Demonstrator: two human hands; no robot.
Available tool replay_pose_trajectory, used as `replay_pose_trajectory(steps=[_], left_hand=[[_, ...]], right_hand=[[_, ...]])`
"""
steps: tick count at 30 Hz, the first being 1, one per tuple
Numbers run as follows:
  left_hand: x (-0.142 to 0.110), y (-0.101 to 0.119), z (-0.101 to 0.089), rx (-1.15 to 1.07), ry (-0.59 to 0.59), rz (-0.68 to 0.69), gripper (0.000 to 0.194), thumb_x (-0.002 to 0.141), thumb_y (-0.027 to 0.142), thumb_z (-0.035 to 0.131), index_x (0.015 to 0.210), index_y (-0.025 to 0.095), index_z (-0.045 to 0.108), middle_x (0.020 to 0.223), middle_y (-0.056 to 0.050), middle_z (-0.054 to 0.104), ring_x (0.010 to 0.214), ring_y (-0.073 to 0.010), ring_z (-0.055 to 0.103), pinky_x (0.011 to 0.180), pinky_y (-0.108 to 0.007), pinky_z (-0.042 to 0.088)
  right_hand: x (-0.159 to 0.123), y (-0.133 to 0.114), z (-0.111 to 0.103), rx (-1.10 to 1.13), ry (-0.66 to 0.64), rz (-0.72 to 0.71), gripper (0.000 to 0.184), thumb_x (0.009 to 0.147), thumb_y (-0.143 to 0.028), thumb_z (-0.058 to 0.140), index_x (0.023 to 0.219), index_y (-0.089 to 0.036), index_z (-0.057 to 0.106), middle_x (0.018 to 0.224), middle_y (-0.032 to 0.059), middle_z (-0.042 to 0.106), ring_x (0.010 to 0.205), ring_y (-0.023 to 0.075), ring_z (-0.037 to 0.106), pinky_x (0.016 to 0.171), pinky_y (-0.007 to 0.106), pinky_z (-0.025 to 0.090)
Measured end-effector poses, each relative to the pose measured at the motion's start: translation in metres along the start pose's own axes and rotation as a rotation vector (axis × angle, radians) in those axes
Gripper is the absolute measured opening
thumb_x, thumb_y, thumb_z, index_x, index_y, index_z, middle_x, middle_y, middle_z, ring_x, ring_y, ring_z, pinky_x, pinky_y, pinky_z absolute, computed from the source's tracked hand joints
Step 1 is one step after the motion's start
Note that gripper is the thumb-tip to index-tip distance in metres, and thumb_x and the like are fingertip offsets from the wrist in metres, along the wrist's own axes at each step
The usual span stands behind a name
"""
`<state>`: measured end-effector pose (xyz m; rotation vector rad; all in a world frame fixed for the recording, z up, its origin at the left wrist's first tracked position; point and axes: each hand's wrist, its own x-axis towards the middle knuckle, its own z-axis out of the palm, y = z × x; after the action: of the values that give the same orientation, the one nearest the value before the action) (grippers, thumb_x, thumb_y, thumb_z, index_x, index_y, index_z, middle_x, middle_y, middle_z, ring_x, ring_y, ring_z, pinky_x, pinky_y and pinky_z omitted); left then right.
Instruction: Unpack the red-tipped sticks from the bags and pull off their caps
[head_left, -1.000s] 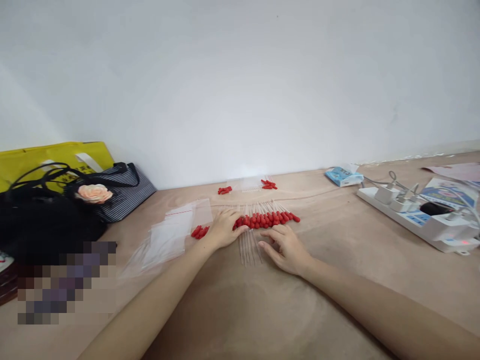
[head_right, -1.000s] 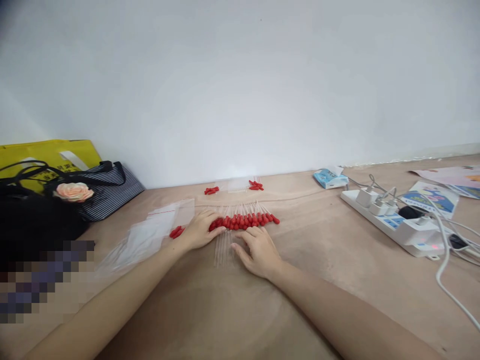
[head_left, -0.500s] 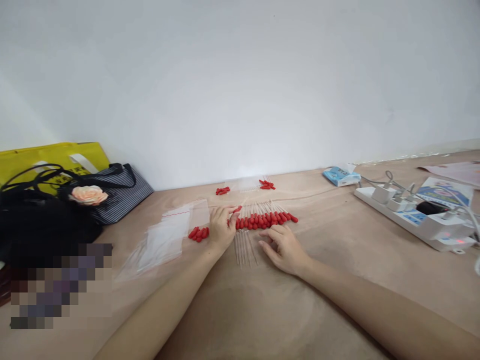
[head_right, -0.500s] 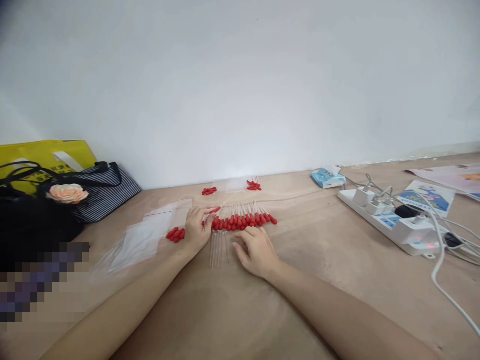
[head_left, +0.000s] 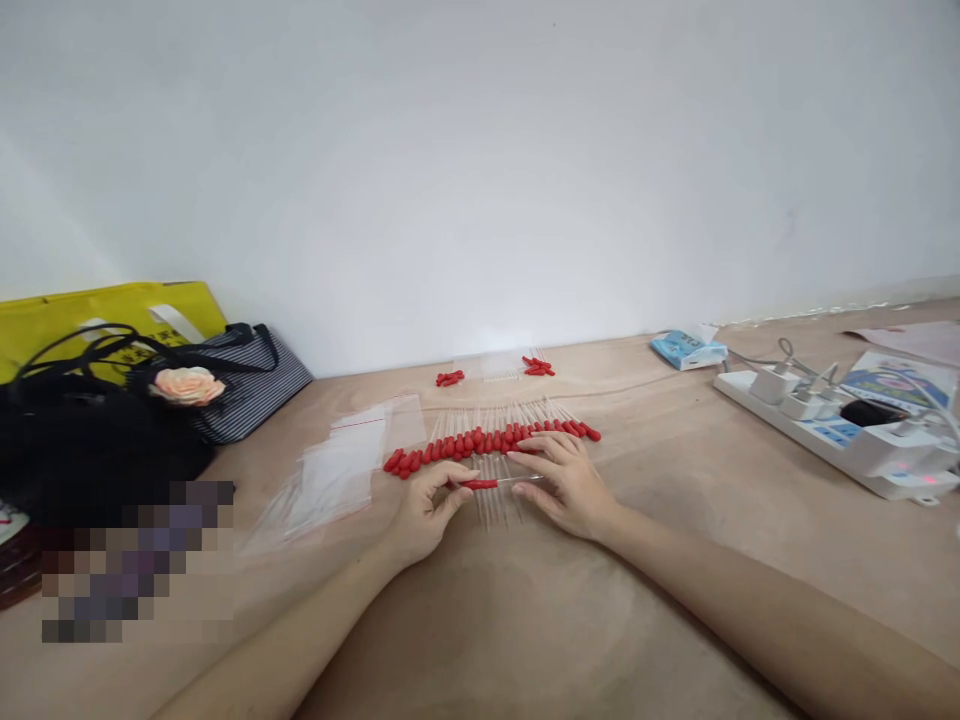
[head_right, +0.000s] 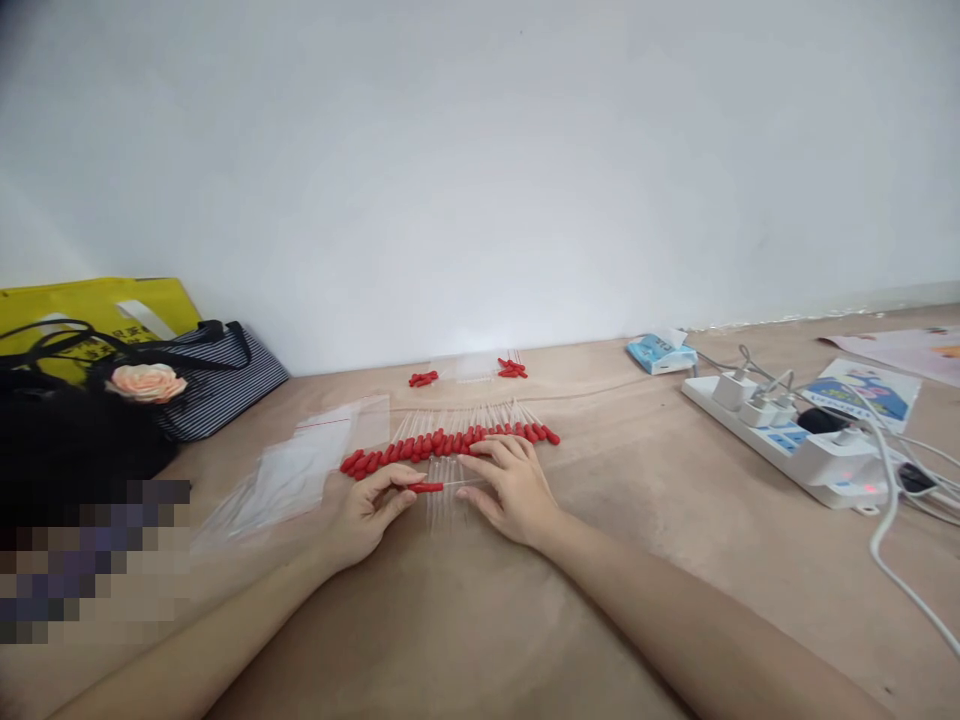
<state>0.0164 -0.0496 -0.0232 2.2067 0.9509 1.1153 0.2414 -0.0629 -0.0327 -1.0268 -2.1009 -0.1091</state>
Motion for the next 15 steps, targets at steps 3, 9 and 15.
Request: replay_pose_trajectory(steps=[3, 9, 15], left_hand=[[0.003, 0.001, 0.001, 0.006, -0.022, 0.038, 0.013, 0.080, 0.025, 0.052, 0.086, 0.017, 0.060, 0.084, -0.005, 0.062, 0.080, -0.0154, 0.058, 0.073, -0.030, 0.047], [0.003, 0.014, 0.001, 0.156, -0.070, 0.090, 0.017, 0.078, 0.023, 0.054, 0.093, 0.018, 0.060, 0.090, -0.006, 0.062, 0.088, -0.0174, 0.056, 0.080, -0.034, 0.045], [0.003, 0.017, 0.008, 0.357, -0.068, 0.231, 0.015, 0.079, 0.025, 0.054, 0.092, 0.021, 0.062, 0.093, -0.005, 0.063, 0.089, -0.0175, 0.055, 0.083, -0.035, 0.043]], right_hand=[[0.001, -0.002, 0.002, 0.016, -0.018, -0.063, 0.023, 0.083, -0.034, 0.050, 0.102, -0.025, 0.061, 0.095, 0.0036, 0.064, 0.096, 0.0182, 0.052, 0.093, 0.041, 0.029], [-0.001, 0.000, 0.008, 0.047, 0.002, -0.118, 0.019, 0.084, -0.028, 0.048, 0.095, -0.025, 0.063, 0.078, 0.0017, 0.067, 0.084, 0.0149, 0.055, 0.092, 0.039, 0.029], [-0.002, -0.001, 0.008, 0.032, 0.025, -0.188, 0.018, 0.083, -0.026, 0.050, 0.095, -0.024, 0.063, 0.073, 0.0006, 0.065, 0.081, 0.0141, 0.053, 0.089, 0.036, 0.030]])
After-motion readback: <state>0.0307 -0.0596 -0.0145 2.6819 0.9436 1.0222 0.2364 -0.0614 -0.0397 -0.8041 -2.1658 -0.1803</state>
